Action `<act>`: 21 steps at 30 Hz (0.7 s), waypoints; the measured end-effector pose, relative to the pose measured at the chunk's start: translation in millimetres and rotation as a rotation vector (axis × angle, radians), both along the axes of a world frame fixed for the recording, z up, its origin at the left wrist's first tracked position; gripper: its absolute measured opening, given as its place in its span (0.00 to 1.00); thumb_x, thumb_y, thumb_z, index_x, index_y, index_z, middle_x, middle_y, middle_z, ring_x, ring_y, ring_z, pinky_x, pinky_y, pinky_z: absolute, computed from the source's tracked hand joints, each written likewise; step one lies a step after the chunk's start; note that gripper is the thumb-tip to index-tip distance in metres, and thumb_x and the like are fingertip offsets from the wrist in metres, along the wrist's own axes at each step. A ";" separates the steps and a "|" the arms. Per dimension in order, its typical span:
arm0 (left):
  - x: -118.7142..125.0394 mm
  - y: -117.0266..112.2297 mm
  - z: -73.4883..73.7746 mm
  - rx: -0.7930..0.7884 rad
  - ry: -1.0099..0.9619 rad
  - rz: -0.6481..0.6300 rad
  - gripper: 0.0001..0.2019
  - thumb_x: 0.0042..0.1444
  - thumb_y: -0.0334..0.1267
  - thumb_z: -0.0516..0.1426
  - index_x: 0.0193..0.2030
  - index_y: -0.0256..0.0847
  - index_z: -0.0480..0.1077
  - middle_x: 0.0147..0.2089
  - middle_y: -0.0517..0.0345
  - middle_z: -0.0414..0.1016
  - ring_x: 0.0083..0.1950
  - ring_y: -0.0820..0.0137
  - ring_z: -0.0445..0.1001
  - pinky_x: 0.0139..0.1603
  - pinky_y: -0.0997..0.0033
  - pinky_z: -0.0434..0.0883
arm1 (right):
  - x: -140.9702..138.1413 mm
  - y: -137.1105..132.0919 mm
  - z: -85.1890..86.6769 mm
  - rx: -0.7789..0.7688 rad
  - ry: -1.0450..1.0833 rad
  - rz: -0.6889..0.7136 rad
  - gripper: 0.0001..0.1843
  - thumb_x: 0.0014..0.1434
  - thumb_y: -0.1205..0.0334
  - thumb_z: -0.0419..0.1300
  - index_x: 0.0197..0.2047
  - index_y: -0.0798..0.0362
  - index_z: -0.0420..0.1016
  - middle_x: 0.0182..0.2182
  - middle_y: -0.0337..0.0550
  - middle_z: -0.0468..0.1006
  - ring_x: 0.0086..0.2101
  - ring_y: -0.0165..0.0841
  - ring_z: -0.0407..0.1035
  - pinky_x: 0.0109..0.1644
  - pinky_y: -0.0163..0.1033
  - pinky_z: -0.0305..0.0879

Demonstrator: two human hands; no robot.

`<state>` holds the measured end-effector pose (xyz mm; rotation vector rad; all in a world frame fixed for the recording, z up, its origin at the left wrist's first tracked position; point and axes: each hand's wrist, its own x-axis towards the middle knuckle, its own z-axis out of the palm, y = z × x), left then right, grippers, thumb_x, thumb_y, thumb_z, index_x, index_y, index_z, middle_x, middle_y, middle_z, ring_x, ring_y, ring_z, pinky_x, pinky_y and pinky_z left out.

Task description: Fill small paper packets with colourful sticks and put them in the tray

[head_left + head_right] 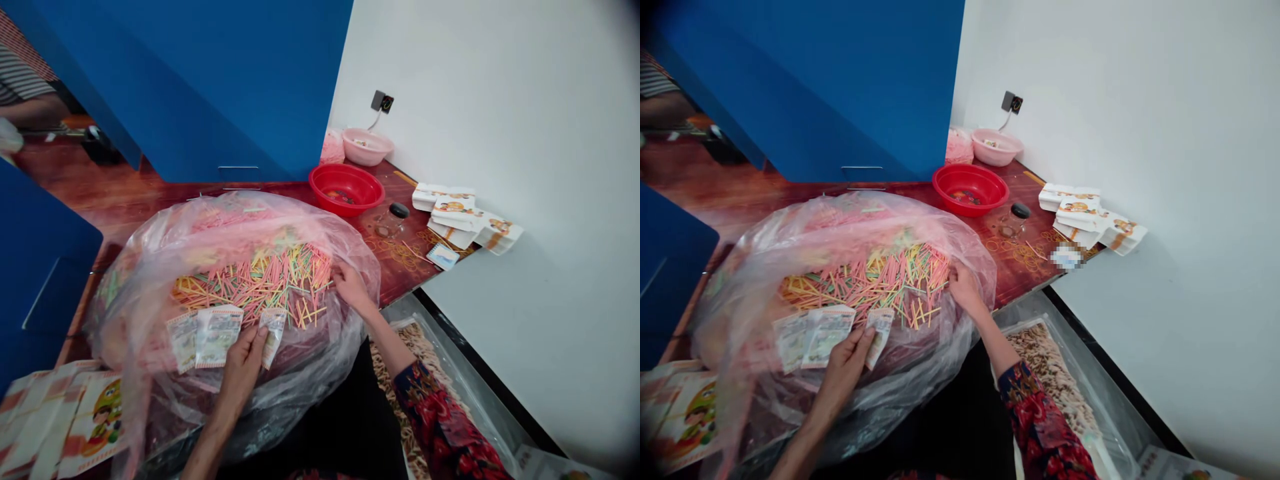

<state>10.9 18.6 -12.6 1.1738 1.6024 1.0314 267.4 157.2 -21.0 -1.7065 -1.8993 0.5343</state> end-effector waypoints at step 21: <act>0.7 -0.5 0.3 0.044 0.026 -0.018 0.27 0.55 0.67 0.54 0.25 0.42 0.69 0.25 0.62 0.63 0.29 0.69 0.63 0.30 0.71 0.63 | 13.4 5.2 14.7 0.315 -0.526 0.608 0.15 0.71 0.69 0.52 0.52 0.52 0.78 0.59 0.53 0.73 0.55 0.44 0.65 0.62 0.53 0.58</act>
